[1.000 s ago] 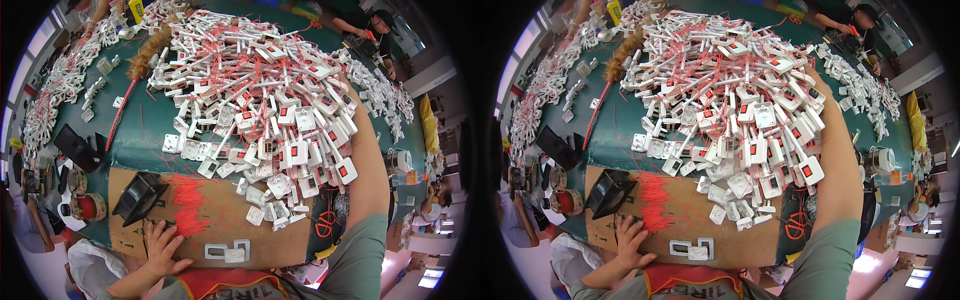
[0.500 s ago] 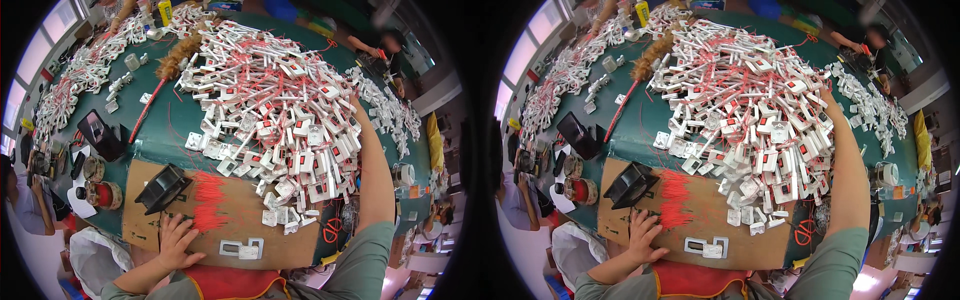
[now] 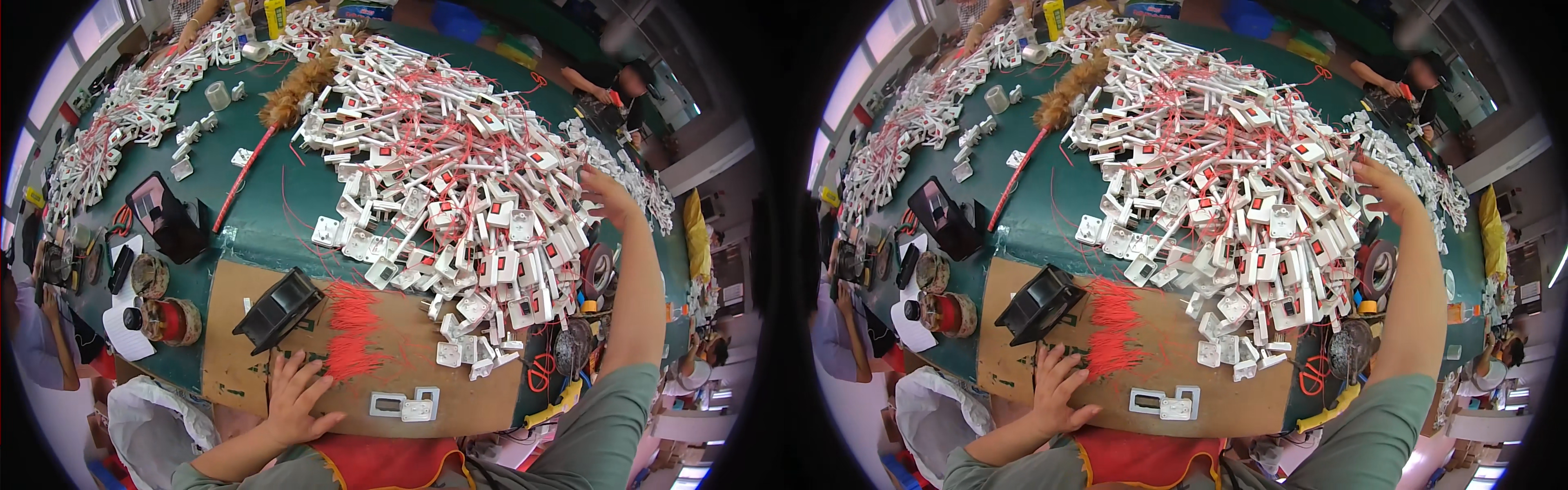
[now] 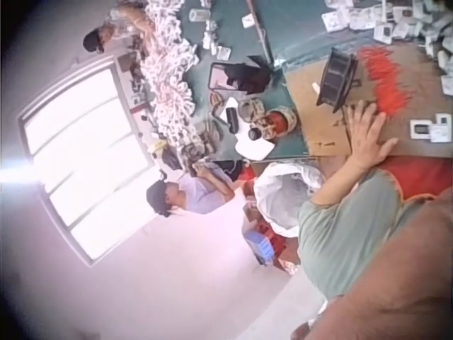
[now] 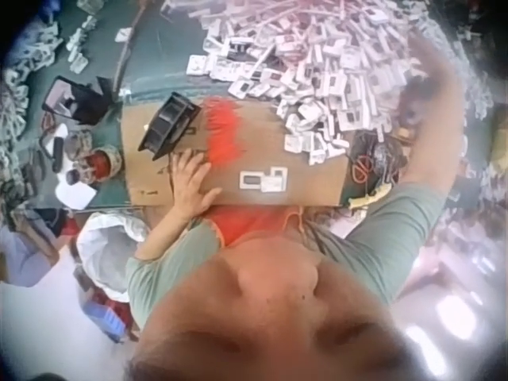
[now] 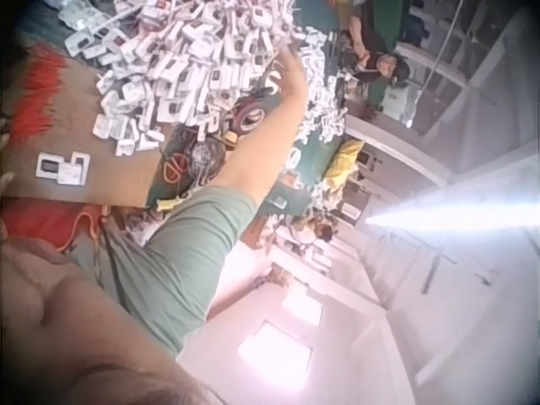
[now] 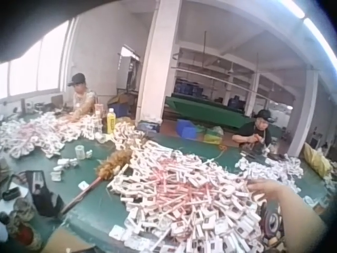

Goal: Soldering red wires to small white plastic electronic components at a factory workbench.

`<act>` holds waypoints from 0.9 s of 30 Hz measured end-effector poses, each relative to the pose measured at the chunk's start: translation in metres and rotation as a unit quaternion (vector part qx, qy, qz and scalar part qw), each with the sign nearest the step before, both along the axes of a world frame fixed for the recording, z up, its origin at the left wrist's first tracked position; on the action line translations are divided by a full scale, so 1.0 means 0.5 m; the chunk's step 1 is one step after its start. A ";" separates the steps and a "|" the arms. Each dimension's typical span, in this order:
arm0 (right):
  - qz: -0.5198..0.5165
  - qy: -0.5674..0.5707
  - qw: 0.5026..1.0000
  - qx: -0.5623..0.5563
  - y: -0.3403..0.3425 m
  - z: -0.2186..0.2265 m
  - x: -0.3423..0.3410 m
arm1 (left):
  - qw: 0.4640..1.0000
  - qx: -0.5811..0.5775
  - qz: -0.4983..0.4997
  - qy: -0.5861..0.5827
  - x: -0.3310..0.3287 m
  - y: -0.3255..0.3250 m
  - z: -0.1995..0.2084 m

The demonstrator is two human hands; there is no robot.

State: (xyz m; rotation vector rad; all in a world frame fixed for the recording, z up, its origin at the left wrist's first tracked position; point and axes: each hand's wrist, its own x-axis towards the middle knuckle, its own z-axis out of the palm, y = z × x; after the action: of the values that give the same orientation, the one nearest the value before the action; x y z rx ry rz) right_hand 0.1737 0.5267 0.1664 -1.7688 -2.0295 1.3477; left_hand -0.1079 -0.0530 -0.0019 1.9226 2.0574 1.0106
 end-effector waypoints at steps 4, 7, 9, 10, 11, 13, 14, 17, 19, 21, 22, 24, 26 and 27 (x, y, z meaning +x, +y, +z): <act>0.001 0.023 0.999 0.038 0.016 0.037 0.026 | 1.000 0.006 -0.003 -0.004 -0.001 0.000 0.001; -0.037 0.068 0.995 0.070 0.045 0.057 0.016 | 1.000 0.010 -0.007 -0.008 -0.002 0.003 -0.001; -0.050 0.067 0.991 0.105 0.022 0.065 -0.026 | 1.000 0.004 -0.007 -0.007 -0.001 0.003 0.001; -0.043 0.056 0.991 0.113 0.020 0.070 -0.038 | 1.000 0.004 -0.011 -0.008 -0.001 0.003 0.003; -0.038 0.046 0.991 0.122 0.019 0.075 -0.049 | 1.000 0.003 -0.009 -0.006 -0.001 0.004 0.005; -0.051 0.027 0.990 0.131 0.024 0.068 -0.077 | 1.000 0.001 -0.014 -0.006 0.000 0.004 0.006; -0.044 0.040 0.989 0.132 0.028 0.063 -0.089 | 1.000 0.004 -0.006 -0.006 0.001 0.002 0.003; -0.050 0.063 0.986 0.146 0.035 0.042 -0.096 | 1.000 0.003 -0.005 -0.007 0.002 0.002 0.000; -0.062 0.075 0.983 0.157 0.048 0.015 -0.082 | 1.000 -0.002 -0.010 -0.006 0.002 0.005 -0.003; -0.116 0.099 0.982 0.107 0.061 -0.026 -0.060 | 1.000 0.006 0.006 -0.024 0.003 0.005 -0.002; -0.141 0.111 0.980 0.081 0.059 -0.039 -0.054 | 1.000 0.004 0.002 -0.025 0.003 0.005 -0.002; -0.163 0.130 0.975 0.074 0.048 -0.070 -0.035 | 1.000 0.005 0.004 -0.028 0.002 0.006 -0.001; -0.183 0.149 0.970 0.064 0.045 -0.106 -0.027 | 1.000 -0.003 0.001 -0.024 0.004 0.006 0.003; -0.169 0.171 0.968 0.074 0.051 -0.132 -0.027 | 1.000 -0.009 0.002 -0.018 0.005 0.006 0.006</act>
State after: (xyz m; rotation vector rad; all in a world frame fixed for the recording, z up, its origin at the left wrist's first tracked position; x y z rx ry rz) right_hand 0.1603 0.5521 0.1004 -1.5940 -1.5261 1.2547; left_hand -0.1054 -0.0501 0.0012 1.8782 2.0442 1.0172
